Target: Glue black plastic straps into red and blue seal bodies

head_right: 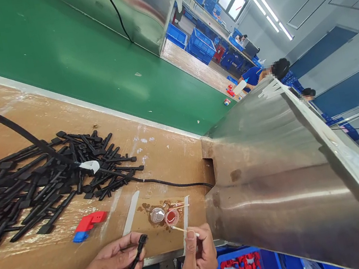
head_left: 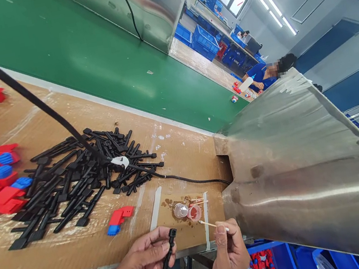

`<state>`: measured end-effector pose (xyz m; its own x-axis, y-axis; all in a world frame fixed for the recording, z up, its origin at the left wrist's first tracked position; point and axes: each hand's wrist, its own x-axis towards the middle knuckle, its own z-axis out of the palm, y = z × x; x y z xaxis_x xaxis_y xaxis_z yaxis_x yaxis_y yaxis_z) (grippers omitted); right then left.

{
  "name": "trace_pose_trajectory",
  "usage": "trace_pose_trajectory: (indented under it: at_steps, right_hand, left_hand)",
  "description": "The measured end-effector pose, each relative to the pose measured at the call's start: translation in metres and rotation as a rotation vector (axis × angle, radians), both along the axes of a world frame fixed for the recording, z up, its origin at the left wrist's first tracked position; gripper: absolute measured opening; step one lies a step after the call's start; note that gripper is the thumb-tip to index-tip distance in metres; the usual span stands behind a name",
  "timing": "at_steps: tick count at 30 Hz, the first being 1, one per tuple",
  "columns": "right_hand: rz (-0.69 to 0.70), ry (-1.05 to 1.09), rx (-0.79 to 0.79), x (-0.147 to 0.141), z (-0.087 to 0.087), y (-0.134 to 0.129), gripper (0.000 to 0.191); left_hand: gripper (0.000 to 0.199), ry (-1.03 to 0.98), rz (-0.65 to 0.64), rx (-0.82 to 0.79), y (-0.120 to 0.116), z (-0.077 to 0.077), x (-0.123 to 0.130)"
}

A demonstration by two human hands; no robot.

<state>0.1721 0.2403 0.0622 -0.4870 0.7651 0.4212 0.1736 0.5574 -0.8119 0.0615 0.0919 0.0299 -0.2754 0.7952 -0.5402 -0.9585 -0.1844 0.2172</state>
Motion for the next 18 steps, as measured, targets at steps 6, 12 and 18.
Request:
trace_pose_trajectory:
  at_steps: [6, 12, 18]
  right_hand:
    - [0.051, -0.069, 0.200, -0.004, 0.006, 0.003, 0.027]
    - [0.091, -0.183, 0.436, -0.012, 0.009, 0.009, 0.023]
    - [0.152, -0.268, 0.592, -0.019, -0.002, 0.015, 0.027]
  left_hand:
    - [0.052, -0.050, 0.001, -0.009, 0.002, -0.012, 0.002]
    - [0.055, -0.070, 0.003, -0.032, 0.002, -0.007, -0.001]
    - [0.058, -0.082, 0.018, -0.044, 0.005, -0.009, 0.000]
